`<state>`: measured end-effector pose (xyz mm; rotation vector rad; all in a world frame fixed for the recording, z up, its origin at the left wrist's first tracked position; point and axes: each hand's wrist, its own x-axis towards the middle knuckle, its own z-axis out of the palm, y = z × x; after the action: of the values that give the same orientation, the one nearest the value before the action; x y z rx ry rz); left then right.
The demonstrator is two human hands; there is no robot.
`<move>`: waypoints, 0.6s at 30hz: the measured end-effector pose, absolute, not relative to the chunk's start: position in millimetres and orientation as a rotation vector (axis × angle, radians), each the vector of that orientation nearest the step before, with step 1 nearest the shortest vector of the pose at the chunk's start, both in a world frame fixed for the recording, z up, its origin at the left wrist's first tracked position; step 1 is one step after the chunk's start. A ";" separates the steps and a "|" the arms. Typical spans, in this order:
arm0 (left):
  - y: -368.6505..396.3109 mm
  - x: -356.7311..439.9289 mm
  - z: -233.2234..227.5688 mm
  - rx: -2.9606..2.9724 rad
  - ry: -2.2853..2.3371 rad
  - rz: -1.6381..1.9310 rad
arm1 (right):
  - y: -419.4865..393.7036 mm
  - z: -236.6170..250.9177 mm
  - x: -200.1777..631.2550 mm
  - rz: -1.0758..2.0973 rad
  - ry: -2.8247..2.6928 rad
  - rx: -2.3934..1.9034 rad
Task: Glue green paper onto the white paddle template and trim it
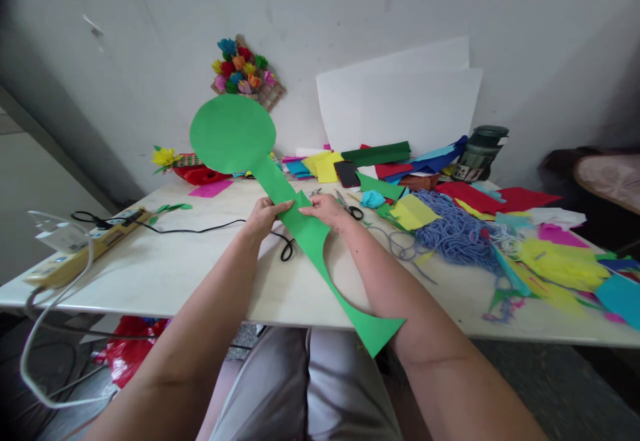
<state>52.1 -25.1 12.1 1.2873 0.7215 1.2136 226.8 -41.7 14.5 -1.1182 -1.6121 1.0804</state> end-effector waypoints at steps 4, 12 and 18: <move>-28.4 56.2 14.5 1.294 0.699 1.244 | -43.5 15.3 221.5 1.231 -1.525 -1.124; -29.1 56.5 13.2 1.347 0.677 1.131 | -50.6 25.4 219.9 1.369 -1.355 -1.111; -24.9 54.8 10.0 1.335 0.715 1.157 | -53.3 28.8 219.3 1.378 -1.343 -1.114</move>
<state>54.8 -24.9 10.0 1.3348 0.7148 1.1573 219.3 -53.3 28.8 -1.1141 -1.3430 1.3776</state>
